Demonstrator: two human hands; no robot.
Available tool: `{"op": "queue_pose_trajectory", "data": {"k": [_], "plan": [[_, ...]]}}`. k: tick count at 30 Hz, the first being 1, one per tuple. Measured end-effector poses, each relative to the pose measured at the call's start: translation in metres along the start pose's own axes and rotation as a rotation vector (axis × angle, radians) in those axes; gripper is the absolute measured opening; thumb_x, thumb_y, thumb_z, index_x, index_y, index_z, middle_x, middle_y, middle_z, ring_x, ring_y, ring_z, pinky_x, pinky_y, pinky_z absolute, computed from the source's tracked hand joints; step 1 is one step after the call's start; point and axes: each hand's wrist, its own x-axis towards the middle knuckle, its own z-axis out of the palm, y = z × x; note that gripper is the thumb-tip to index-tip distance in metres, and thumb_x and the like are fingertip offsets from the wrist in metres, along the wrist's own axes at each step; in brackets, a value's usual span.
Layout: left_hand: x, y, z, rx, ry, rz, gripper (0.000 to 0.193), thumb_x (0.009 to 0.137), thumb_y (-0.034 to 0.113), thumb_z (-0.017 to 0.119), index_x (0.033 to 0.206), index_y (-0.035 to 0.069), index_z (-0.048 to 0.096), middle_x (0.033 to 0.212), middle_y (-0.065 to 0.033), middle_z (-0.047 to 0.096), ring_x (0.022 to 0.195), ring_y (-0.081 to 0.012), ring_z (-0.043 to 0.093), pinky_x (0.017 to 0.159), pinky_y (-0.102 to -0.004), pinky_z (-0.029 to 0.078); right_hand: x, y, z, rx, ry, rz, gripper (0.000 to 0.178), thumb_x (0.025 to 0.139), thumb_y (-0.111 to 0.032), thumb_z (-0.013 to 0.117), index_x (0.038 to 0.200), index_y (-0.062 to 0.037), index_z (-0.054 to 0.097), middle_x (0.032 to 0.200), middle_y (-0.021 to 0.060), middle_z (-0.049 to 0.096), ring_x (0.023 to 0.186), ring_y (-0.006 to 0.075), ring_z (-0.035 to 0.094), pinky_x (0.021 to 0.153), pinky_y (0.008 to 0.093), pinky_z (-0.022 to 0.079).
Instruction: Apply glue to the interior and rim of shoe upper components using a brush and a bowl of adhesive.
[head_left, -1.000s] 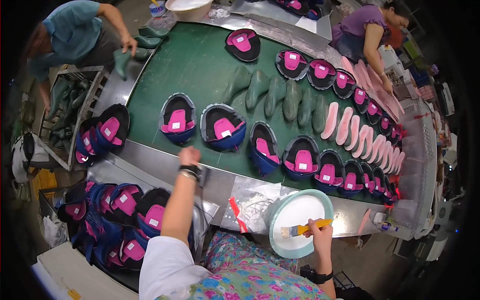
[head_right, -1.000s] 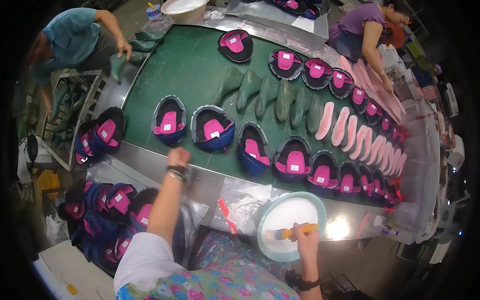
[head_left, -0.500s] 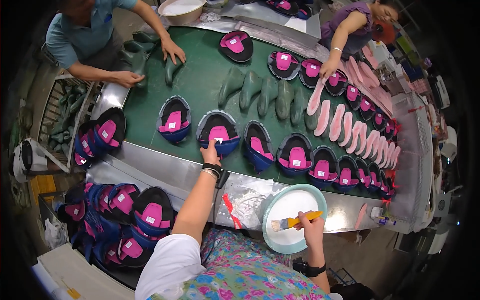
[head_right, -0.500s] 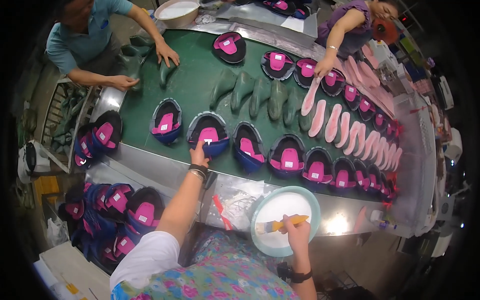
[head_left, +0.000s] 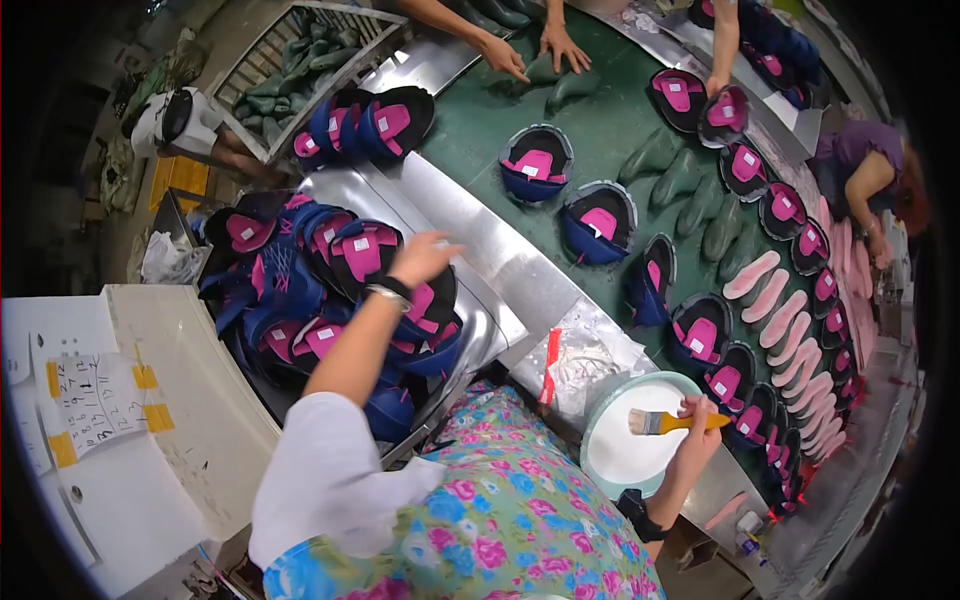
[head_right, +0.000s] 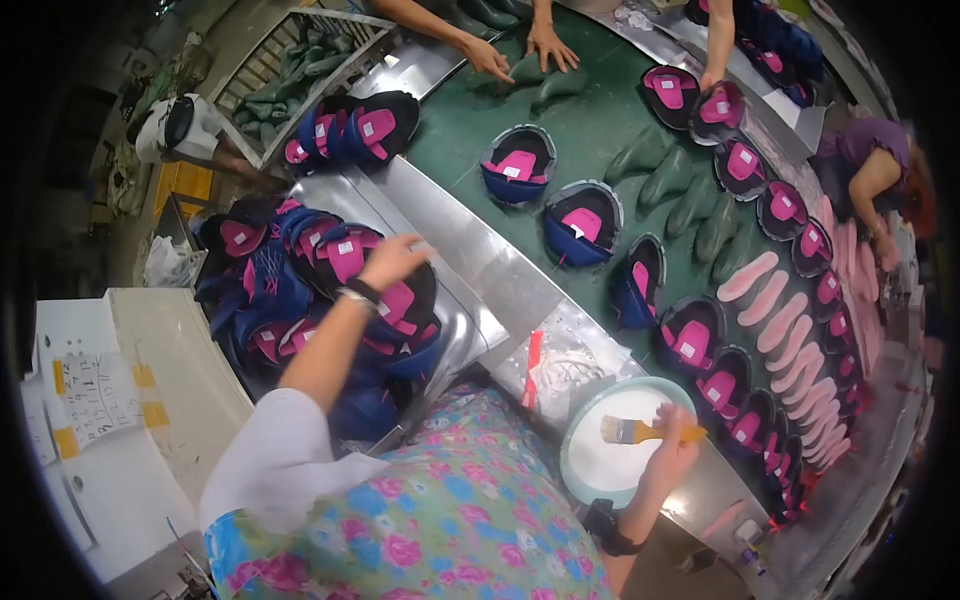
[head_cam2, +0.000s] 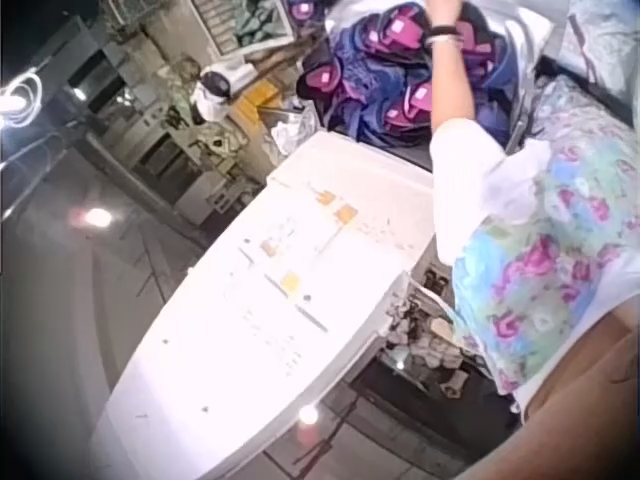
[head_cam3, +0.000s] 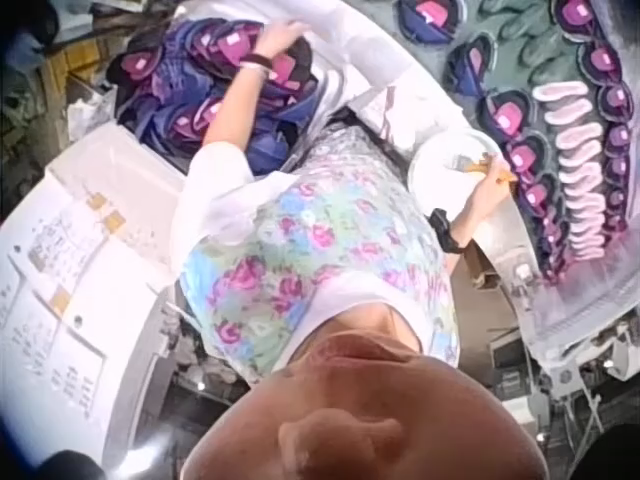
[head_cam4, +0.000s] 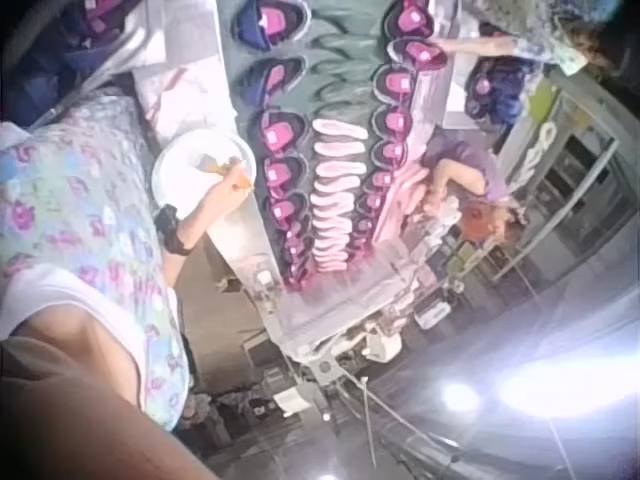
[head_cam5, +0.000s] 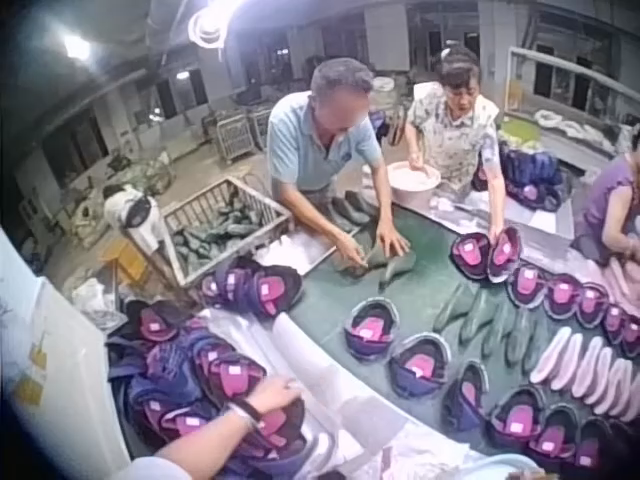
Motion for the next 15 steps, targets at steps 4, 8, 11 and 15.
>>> {"op": "queue_pose_trajectory", "data": {"k": [4,8,11,15], "plan": [[-0.032,-0.133,-0.047,0.157,-0.22,-0.404,0.058,0.066,0.051,0.07,0.087,-0.003,0.068,0.091,-0.0251,0.065,0.093,-0.0363,0.063,0.084,-0.0386,0.048,0.008,-0.009,0.033,0.017,-0.147,0.034,0.028,0.093,-0.027,0.053,0.082,-0.002,0.06,0.071,0.0027,0.058,0.06,0.0088,0.052,0.056,0.0234,0.041],[-0.018,-0.131,-0.016,0.206,-0.205,-0.228,0.044,0.075,0.035,0.066,0.098,-0.002,0.064,0.1,-0.026,0.062,0.096,-0.0405,0.059,0.083,-0.043,0.048,0.006,0.001,0.071,-0.137,-0.373,0.023,0.027,0.092,-0.027,0.055,0.082,-0.0035,0.061,0.064,0.0009,0.056,0.051,0.0044,0.046,0.046,0.0208,0.036],[-0.013,-0.078,0.003,0.193,0.089,-0.04,0.029,0.089,0.024,0.048,0.097,-0.003,0.056,0.089,-0.0279,0.061,0.087,-0.0458,0.057,0.079,-0.0537,0.044,-0.006,-0.017,0.109,-0.247,-0.517,-0.261,0.011,0.084,-0.011,0.06,0.089,-0.0007,0.062,0.083,0.0099,0.061,0.076,0.0213,0.06,0.069,0.0304,0.046],[-0.055,0.033,-0.012,-0.017,0.183,0.053,0.032,0.092,0.019,0.042,0.113,-0.005,0.046,0.084,-0.0331,0.059,0.083,-0.0498,0.056,0.075,-0.056,0.043,-0.034,-0.056,0.159,-0.401,-0.614,-0.73,0.033,0.071,-0.018,0.073,0.1,-0.007,0.063,0.112,0.0069,0.059,0.101,0.0284,0.054,0.083,0.0365,0.047]]}}
